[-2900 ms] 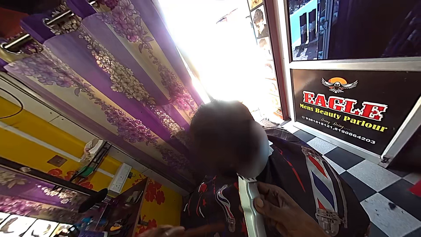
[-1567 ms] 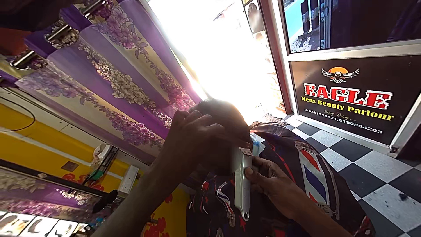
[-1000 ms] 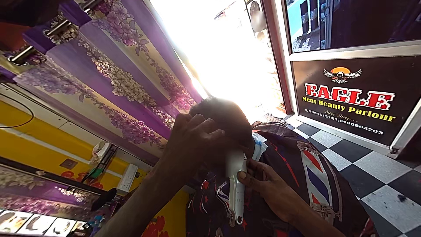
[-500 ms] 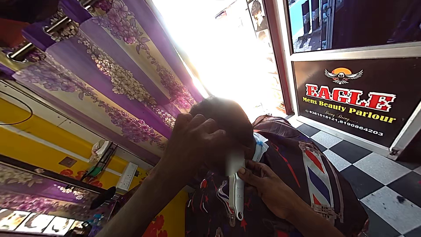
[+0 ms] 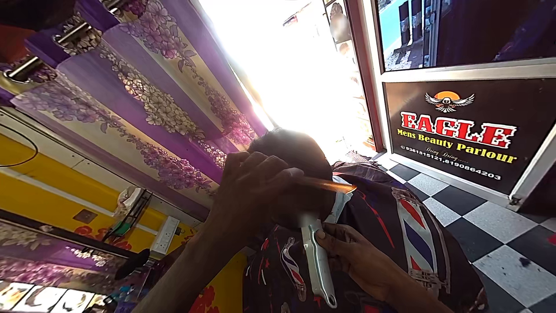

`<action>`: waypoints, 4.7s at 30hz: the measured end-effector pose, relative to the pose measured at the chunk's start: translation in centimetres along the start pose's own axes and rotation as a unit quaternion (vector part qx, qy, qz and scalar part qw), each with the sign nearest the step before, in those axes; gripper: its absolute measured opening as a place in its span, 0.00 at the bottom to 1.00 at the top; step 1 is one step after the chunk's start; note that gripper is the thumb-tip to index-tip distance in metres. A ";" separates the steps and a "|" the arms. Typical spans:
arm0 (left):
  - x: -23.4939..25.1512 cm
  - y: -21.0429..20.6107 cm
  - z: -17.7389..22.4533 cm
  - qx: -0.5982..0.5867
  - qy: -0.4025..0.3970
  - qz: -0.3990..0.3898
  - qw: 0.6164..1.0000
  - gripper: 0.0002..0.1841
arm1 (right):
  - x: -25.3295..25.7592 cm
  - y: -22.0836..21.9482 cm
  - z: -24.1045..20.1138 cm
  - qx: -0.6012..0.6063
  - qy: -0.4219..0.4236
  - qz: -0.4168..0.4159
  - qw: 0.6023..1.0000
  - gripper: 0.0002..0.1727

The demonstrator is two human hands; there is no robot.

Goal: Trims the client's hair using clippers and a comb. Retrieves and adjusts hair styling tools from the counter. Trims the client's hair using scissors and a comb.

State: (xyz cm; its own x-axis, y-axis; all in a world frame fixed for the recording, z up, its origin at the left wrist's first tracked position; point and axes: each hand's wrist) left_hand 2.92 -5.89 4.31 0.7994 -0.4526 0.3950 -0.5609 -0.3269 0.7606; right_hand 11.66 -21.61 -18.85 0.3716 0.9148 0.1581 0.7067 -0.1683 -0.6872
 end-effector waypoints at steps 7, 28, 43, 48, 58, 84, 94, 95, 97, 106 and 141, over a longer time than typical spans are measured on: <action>0.2 -0.6 1.0 0.043 -0.002 -0.013 0.999 0.16 | -0.2 0.0 -0.5 -0.092 0.062 0.042 0.993 0.23; -0.9 -0.1 -0.3 0.035 0.034 0.020 0.999 0.18 | 0.9 1.0 -1.5 -0.081 0.034 0.037 0.995 0.21; -5.3 -1.3 -3.6 0.002 0.126 0.062 0.990 0.14 | -5.1 1.9 -2.5 0.079 0.088 -0.103 0.988 0.31; -7.3 -1.3 -3.7 -0.043 0.042 0.090 0.994 0.14 | -6.7 2.0 -5.6 -0.166 0.098 0.070 0.979 0.43; -8.4 -4.1 0.2 -0.118 0.003 -0.110 0.987 0.10 | -3.0 0.1 -6.5 -0.527 0.187 0.181 0.809 0.31; -10.8 -5.2 0.1 -0.145 0.025 -0.131 0.980 0.11 | 1.2 -1.5 -5.8 -0.481 0.130 0.166 0.851 0.26; -11.2 -5.9 0.0 -0.161 0.024 -0.110 0.981 0.12 | 2.0 -2.8 -6.5 -0.507 0.127 0.165 0.836 0.27; -11.2 -5.9 0.1 -0.162 0.025 -0.110 0.980 0.12 | 2.1 -2.8 -6.5 -0.512 0.126 0.164 0.834 0.27; -11.2 -6.0 0.0 -0.165 0.027 -0.111 0.980 0.12 | 2.2 -2.8 -6.7 -0.519 0.125 0.162 0.830 0.28; -11.5 -6.4 0.1 -0.172 0.031 -0.114 0.978 0.12 | 2.5 -3.3 -7.5 -0.558 0.109 0.161 0.807 0.30; -12.4 -7.4 0.1 -0.168 0.029 -0.095 0.981 0.11 | 0.6 -1.5 -7.6 -0.600 0.213 0.139 0.759 0.30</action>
State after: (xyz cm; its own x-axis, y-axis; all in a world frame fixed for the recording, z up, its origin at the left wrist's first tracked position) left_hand -2.85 2.01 -6.29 0.8989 -0.3594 0.2506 -0.3056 -0.1042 0.9464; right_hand 15.44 -23.61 -12.33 0.5878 0.6241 0.5148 0.5099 -0.7798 0.3631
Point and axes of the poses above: each hand's wrist, its own x-axis towards the middle knuckle, its own y-axis out of the back of the hand, z = x × y
